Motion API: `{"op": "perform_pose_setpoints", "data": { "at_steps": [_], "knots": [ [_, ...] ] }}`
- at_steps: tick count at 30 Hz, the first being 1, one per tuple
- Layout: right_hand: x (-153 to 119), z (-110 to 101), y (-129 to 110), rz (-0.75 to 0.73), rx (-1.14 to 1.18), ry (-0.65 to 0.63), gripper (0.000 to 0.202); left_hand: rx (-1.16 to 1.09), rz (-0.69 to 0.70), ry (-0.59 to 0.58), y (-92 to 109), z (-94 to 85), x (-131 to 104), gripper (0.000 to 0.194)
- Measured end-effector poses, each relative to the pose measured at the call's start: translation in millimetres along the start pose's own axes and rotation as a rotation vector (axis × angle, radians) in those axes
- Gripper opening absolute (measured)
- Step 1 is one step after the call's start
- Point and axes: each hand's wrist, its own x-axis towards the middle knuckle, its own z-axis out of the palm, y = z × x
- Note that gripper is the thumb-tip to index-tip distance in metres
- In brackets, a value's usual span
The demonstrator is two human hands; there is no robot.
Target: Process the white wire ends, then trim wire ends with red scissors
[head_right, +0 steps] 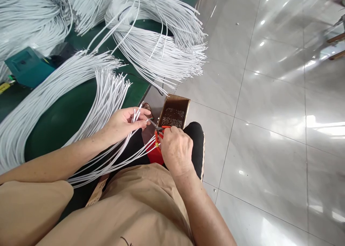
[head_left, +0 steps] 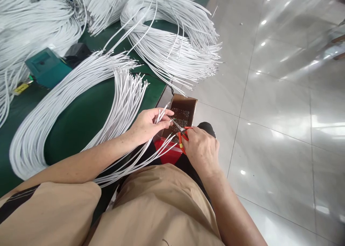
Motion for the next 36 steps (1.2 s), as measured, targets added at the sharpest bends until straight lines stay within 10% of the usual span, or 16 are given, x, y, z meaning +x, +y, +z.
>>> {"op": "perform_pose_setpoints", "data": {
  "at_steps": [5, 12, 21, 30, 36],
  "knots": [
    [7, 2, 3, 0.100, 0.315, -0.082, 0.042, -0.101, -0.015, -0.037, -8, -2.3, 1, 0.034],
    [17, 0, -7, 0.486, 1.370, -0.149, 0.031, -0.366, -0.117, -0.099, -10, -1.1, 2, 0.036],
    [30, 11, -19, 0.493, 1.890, -0.240, 0.025, -0.418, -0.137, -0.209, -10, 0.5, 0, 0.039],
    [22, -2, -8, 0.401, 1.268, 0.144, 0.024, -0.506, -0.225, -0.208, -3, -4.1, 0, 0.033],
    [35, -16, -21, 0.238, 0.976, 0.093, 0.020, -0.544, -0.197, -0.318, -2, 0.1, -1, 0.038]
  ]
}}
